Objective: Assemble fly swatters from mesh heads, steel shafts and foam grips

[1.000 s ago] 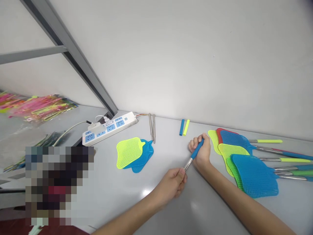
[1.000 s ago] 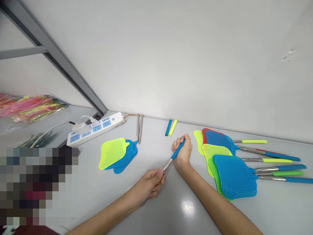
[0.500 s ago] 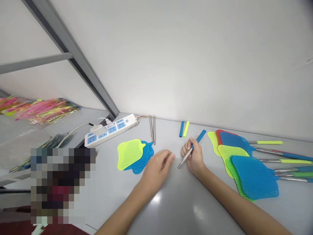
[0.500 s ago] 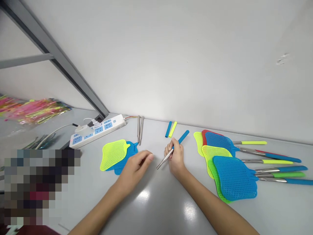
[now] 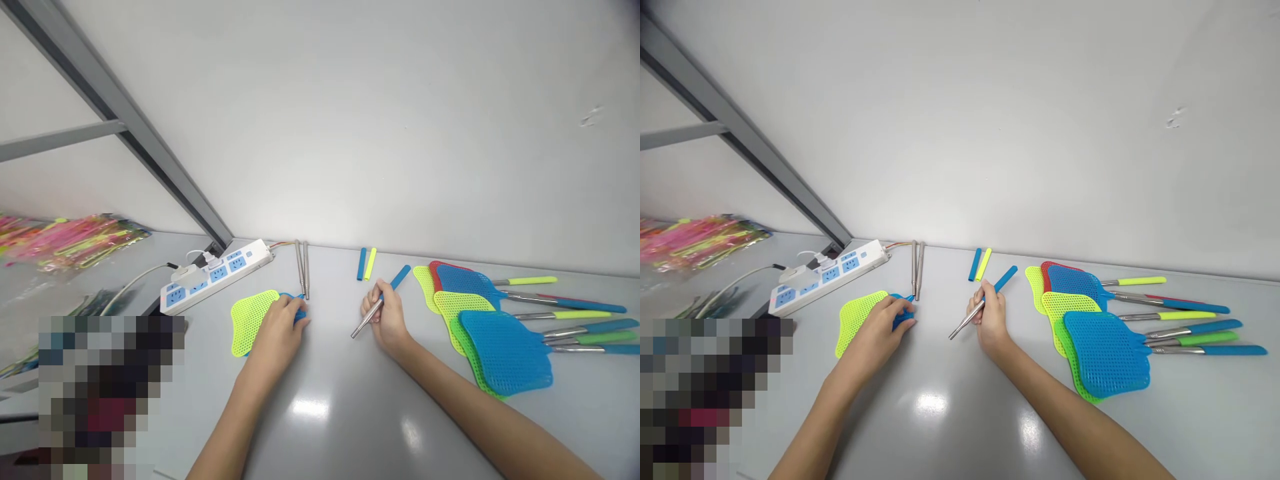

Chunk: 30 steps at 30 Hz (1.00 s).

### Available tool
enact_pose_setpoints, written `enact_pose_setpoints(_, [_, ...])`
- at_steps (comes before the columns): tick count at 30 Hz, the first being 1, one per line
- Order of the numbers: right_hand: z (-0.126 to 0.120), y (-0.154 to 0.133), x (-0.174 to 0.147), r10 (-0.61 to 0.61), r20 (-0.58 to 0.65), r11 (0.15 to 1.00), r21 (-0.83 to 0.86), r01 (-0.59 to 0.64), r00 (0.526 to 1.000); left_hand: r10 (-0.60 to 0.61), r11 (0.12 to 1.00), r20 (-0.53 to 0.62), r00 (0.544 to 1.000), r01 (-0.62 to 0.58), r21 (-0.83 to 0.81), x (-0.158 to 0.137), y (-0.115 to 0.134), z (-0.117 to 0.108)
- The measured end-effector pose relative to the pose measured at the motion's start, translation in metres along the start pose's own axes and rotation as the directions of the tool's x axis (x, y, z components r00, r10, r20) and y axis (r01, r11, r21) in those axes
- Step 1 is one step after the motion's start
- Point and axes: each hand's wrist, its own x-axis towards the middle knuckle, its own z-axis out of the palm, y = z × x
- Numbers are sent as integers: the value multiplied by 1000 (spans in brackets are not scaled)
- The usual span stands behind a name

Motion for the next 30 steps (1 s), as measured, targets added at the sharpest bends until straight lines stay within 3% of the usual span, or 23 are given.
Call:
enact_pose_setpoints(9, [1,0,-1,-5,-15,1000,-6,5,1000,-1,999,41,999,-1,36,4,-6,0])
enact_pose_setpoints(14, [1,-1,-1,-2,-18,1000,-9,2,1000,44,999,-88,995,-46,-24,2,4,-3])
enact_pose_setpoints(22, [2,-3,-1,12,-16,1000,1,-12,1000,140,970,-282,949,-188,-152,-3,19,-11])
enact_pose_setpoints(26, [5,-5,-2,-20,-71,999,42,23,997,178,953,-310,934,-243,-183,-10,31,-8])
enact_pose_setpoints(30, [6,-6,-3,-65,-139,997,32,70,988,300,920,-260,918,-351,-176,-20,45,2])
